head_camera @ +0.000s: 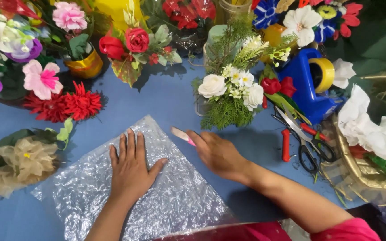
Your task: Cutting a piece of plastic wrap with a utility knife and using it to wrap a small floral arrangement.
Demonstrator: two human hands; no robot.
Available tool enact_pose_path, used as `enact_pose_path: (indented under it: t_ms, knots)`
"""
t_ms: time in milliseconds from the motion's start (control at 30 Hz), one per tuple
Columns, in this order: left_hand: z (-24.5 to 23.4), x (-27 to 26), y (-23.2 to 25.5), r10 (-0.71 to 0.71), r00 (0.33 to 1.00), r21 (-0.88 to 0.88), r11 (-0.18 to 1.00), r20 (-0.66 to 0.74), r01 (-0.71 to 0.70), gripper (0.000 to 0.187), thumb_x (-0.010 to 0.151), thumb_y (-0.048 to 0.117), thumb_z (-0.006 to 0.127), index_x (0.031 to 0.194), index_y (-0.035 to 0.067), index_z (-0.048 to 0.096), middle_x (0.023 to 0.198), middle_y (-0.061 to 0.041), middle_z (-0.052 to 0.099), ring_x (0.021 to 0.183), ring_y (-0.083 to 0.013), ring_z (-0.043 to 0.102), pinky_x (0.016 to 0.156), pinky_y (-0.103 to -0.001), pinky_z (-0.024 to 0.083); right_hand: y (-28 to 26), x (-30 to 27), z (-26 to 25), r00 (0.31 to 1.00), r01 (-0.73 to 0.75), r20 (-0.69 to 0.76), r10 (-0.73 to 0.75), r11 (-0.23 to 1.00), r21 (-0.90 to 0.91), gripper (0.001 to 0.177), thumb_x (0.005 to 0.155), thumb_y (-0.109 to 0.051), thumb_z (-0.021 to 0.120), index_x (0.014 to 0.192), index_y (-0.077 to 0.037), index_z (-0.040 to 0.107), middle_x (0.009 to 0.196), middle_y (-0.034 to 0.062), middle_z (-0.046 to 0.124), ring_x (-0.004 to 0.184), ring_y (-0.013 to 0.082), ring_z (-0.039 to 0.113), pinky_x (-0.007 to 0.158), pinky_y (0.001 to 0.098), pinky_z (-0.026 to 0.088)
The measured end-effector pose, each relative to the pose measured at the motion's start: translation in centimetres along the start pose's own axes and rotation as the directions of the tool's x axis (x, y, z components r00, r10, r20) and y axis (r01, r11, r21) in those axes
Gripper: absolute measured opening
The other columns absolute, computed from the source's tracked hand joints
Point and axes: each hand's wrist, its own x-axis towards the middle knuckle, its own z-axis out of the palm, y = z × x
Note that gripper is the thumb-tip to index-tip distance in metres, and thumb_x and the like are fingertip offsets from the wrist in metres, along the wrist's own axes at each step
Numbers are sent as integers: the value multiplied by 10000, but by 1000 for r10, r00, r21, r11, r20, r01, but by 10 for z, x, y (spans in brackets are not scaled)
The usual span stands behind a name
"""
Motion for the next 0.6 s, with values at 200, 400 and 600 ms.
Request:
enact_pose_path:
  t_ms: [200, 400, 600]
  knots:
    - [-40, 7, 22, -166, 965, -57, 982, 203, 181, 978, 960, 752, 380, 1627, 60, 198, 1711, -226, 108, 1588, -389, 64, 1229, -615, -18, 53, -55, 2, 971, 146, -142, -193, 946, -288, 418, 994, -185, 474, 1396, -119, 564, 979, 96, 601, 909, 340, 657, 667, 390, 598]
    - [-38, 25, 21, -190, 969, -34, 980, 155, 198, 941, 962, 730, 410, 1615, 74, 241, 1716, -216, 103, 1588, -377, 81, 1235, -599, 2, 77, -84, -21, 969, 58, -223, -103, 978, -198, 452, 957, -145, 563, 1406, -188, 593, 978, 96, 629, 912, 347, 655, 722, 421, 588]
    - [-70, 45, 22, -299, 941, -140, 937, 160, 321, 866, 992, 695, 390, 1620, 105, 309, 1696, -256, 138, 1547, -442, 200, 1196, -643, 163, 106, -101, -45, 981, -138, -147, 129, 989, -53, 460, 893, -134, 660, 1344, -227, 649, 1098, 113, 655, 1033, 408, 653, 845, 506, 572]
